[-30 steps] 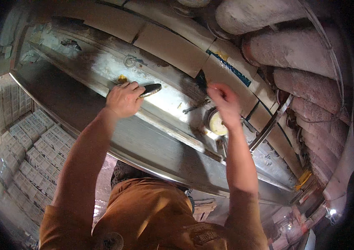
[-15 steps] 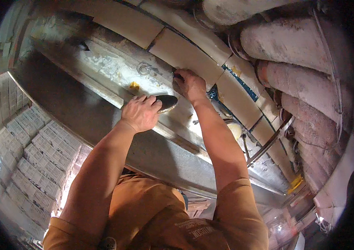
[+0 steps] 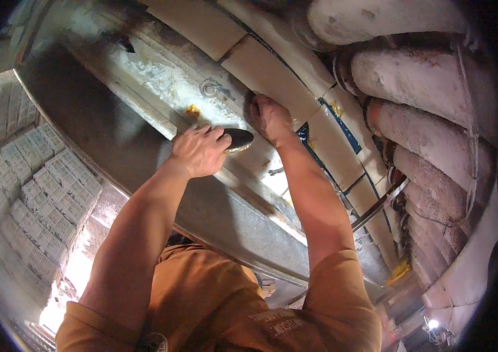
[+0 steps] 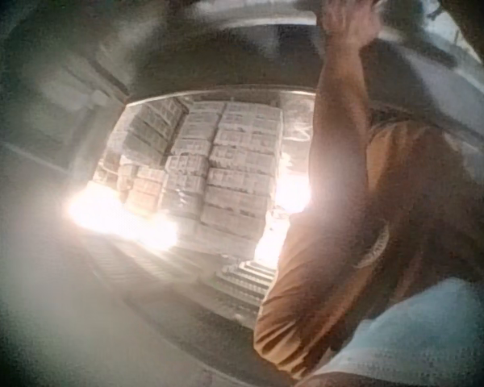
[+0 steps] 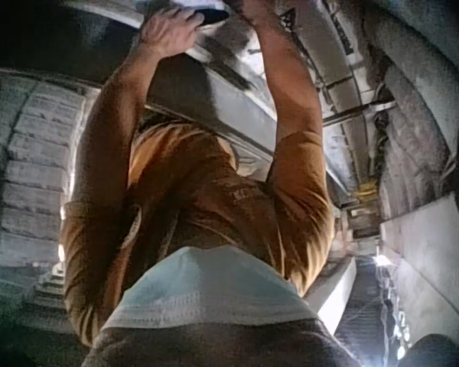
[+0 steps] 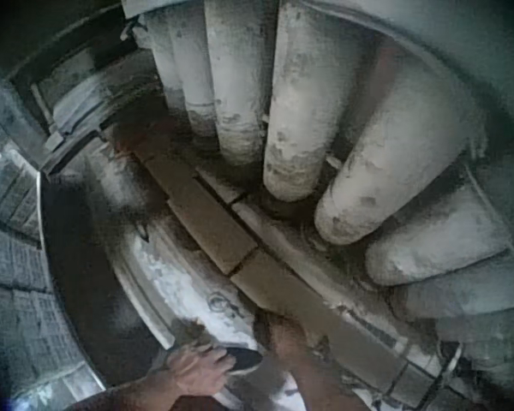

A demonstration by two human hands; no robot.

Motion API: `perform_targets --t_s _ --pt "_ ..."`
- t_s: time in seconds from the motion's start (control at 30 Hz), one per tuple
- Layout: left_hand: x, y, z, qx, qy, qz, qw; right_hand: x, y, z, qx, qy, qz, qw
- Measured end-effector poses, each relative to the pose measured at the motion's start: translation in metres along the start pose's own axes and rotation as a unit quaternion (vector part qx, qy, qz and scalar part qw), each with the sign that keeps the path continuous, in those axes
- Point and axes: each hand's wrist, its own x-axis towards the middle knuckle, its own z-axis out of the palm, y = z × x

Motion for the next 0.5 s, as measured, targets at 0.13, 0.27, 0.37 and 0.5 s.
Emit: perform_targets --t_s 0.13,0.27,0.37,0.5 --pt "0.001 0.000 -0.004 -0.001 -0.029 -0.009 1.000 -0.013 0.010 0.004 0.345 0.018 0.083 0.935" --pt "-0.002 0.000 -0.001 -0.010 -0.027 -0.011 1.000 -0.028 0.001 -0.024 0.755 -0.085 0.207 0.616" --pt "-0.002 -0.001 -0.001 -0.005 -0.019 -0.008 1.000 -0.025 0.008 -0.009 0.695 -0.043 0.174 0.697" --pt "0.001 -0.002 0.000 0.004 -0.019 0.007 1.000 -0.007 -0.004 0.008 0.302 0.033 0.095 0.948"
